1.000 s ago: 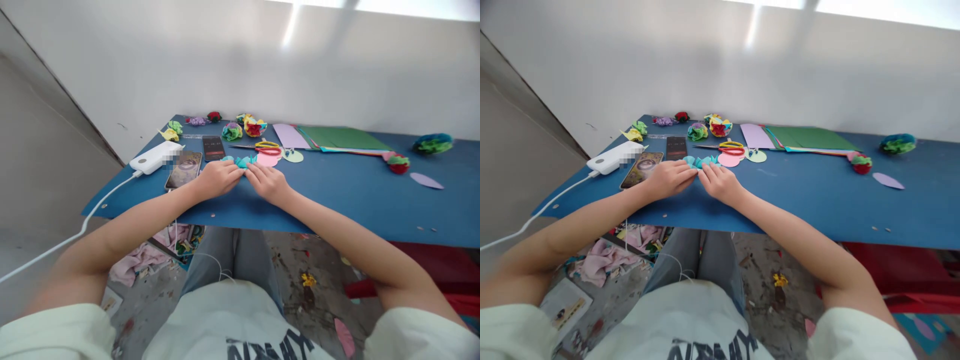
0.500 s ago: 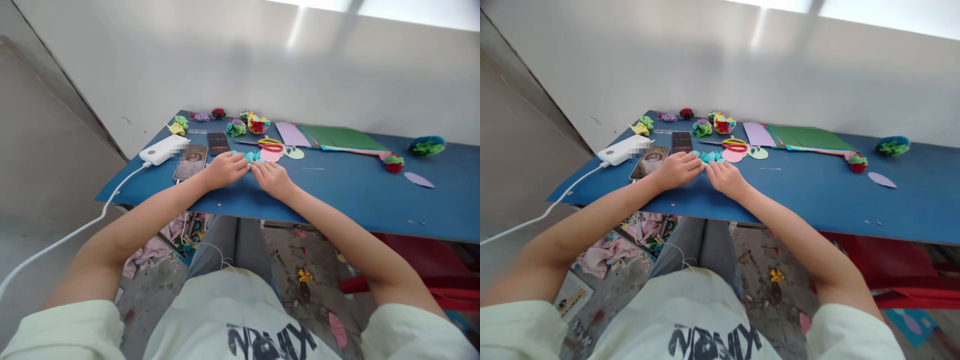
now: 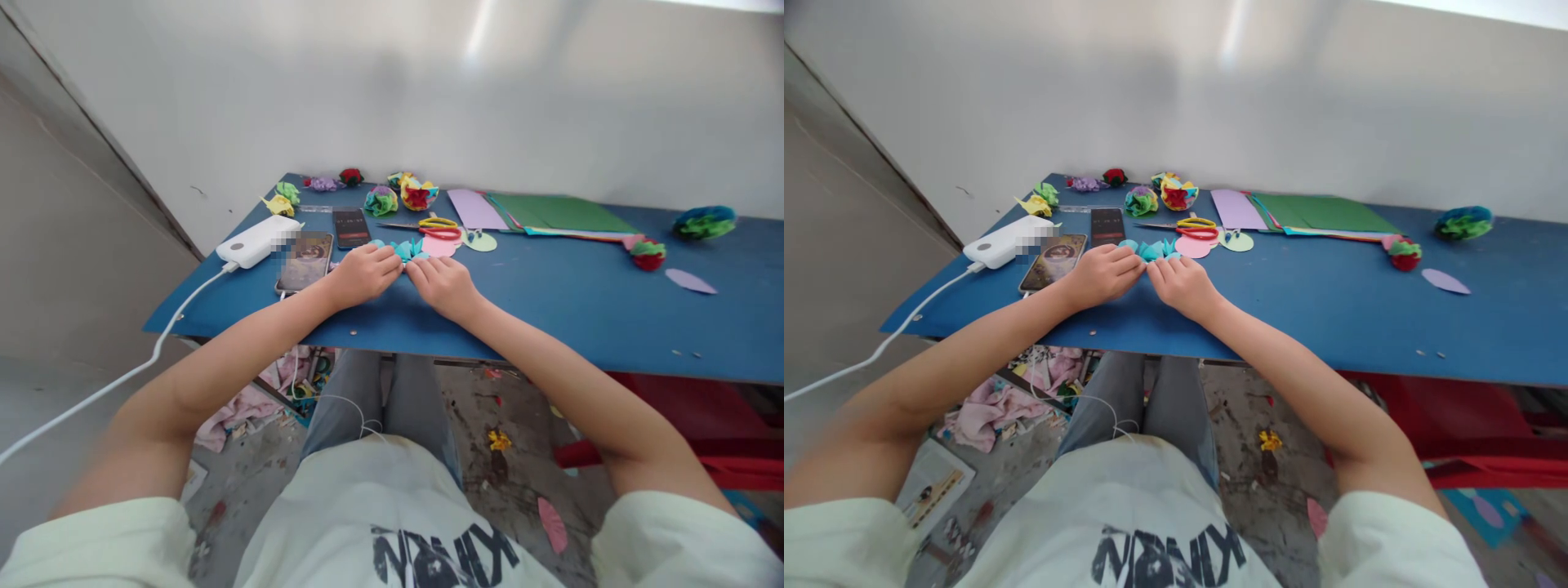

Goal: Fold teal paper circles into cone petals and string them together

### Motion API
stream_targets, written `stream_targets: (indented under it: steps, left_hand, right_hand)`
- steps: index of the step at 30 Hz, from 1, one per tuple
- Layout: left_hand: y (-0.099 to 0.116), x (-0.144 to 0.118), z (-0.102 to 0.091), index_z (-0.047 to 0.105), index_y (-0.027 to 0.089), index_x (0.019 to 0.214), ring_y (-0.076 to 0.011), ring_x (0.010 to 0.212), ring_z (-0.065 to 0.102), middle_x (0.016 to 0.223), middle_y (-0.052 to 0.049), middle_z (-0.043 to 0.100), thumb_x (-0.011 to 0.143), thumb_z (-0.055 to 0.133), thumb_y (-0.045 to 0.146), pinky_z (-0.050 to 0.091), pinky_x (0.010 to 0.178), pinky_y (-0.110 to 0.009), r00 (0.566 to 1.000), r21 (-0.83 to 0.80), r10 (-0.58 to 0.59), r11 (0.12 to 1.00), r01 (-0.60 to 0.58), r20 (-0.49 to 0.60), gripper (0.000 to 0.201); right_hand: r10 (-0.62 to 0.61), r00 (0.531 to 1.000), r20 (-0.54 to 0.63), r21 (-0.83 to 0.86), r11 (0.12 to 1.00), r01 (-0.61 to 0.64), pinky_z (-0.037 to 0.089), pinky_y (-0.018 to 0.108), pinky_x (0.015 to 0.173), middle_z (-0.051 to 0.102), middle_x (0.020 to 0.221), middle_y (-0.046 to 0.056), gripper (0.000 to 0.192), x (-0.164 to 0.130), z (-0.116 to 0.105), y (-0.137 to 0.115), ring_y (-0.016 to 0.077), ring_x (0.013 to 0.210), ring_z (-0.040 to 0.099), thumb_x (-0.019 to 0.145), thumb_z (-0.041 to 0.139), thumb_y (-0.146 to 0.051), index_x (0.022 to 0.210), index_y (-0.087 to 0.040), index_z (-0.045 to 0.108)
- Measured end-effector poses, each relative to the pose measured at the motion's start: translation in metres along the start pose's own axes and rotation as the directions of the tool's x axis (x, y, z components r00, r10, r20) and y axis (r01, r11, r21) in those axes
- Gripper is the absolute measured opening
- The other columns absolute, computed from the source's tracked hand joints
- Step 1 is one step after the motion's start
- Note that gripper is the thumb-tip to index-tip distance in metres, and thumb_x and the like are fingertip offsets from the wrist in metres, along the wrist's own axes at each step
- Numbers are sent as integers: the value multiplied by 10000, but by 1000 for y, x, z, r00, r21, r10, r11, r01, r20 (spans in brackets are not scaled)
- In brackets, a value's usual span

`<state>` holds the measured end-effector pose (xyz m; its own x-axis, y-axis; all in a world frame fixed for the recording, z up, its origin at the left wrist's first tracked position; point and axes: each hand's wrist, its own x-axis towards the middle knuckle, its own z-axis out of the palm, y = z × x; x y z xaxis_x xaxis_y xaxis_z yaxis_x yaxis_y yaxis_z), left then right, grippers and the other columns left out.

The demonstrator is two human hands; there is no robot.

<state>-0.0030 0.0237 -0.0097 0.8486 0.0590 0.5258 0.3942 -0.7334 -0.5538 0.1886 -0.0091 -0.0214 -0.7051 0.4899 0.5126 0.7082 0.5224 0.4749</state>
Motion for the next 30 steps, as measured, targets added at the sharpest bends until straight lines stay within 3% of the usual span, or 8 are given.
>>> stream_targets:
  steps: [16, 23, 30]
  left_hand:
    - [2, 2, 2, 575, 106, 785, -171, 697, 524, 730, -86, 605, 939, 264, 157, 358, 562, -304, 1000, 45, 13, 999, -14, 22, 351]
    - [2, 1, 2, 567, 109, 786, -176, 719, 527, 742, -93, 599, 946, 231, 167, 360, 563, -312, 999, 17, 19, 1000, -20, 43, 376]
    - [0, 0, -5, 574, 111, 862, -180, 763, 529, 782, -88, 604, 945, 245, 181, 396, 603, -305, 999, 20, -7, 1000, 6, 39, 347]
  right_hand:
    - [-29, 999, 30, 5, 1000, 29, 330, 314, 610, 633, 848, 110, 395, -1, 4, 0, 161, 700, 538, 943, 195, -126, 954, -80, 587]
    - [-17, 999, 31, 14, 1000, 17, 306, 312, 591, 613, 737, 79, 410, 0, 2, 1, 157, 650, 519, 948, 204, -154, 825, -117, 593]
    - [-10, 1000, 29, 21, 1000, 10, 308, 309, 593, 619, 743, 81, 383, 1, 2, 1, 157, 648, 523, 939, 218, -131, 857, -107, 592]
